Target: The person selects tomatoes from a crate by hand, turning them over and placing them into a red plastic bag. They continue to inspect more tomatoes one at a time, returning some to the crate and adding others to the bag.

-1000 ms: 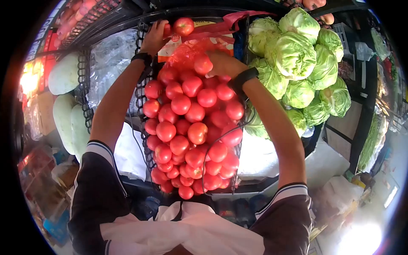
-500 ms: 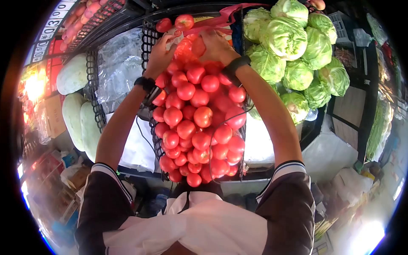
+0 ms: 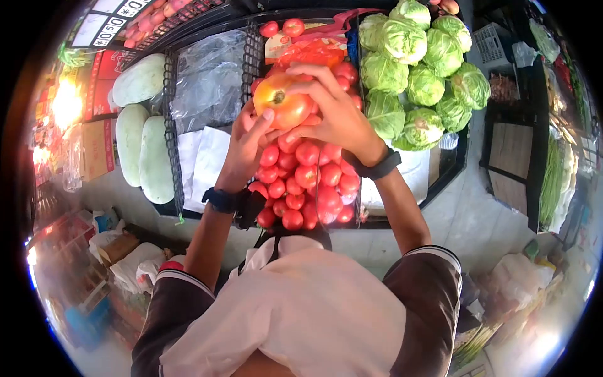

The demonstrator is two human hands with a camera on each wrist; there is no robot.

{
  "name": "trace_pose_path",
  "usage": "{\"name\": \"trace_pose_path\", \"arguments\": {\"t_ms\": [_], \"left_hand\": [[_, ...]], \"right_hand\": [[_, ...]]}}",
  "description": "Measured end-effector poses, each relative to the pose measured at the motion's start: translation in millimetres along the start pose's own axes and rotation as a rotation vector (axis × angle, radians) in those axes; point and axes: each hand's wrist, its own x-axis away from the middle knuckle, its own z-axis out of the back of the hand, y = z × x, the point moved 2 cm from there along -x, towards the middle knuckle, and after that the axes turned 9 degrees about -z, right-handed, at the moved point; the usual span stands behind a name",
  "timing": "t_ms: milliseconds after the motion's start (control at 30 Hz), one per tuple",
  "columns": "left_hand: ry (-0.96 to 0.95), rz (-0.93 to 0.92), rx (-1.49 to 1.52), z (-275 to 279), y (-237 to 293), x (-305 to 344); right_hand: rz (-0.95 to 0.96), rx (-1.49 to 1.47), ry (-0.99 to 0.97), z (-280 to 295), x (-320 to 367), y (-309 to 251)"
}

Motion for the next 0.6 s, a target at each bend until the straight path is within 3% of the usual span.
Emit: {"name": "trace_pose_path", "arguments": {"t_ms": [200,367,467,500,533,600], "left_hand": [[-0.120,-0.134,-0.107,2.6,4.1,25.8],[-0.152,-0.152,-0.093,20.4,-22.1,0.1],[-0.125,-0.087,-0.065,34.5,-50.9,-45.2],[-0.061,0.026,-0.042,41.3,-60.3,-61.7],[0.004,0.139,-0.019,48.6,-70.6,-78.1],[0.056,0.171,-0.017,62.2,-94.4,-111.0]], "right_hand": [[-0.212,-0.024,-0.005,-10.1,25.7,-31.2],[-0.261,0.031,0.006,-25.8,21.2,-4.5],[-0.326,0.079,0.100,-36.2,10.9,35.0],[-0.375,0.082,0.101,-40.5,5.9,60.5],[-0.444,0.069,0.093,-44.2,-2.1,85.3],[-0.724,0.091,0.048,-50.1,-22.7,138.0]]}}
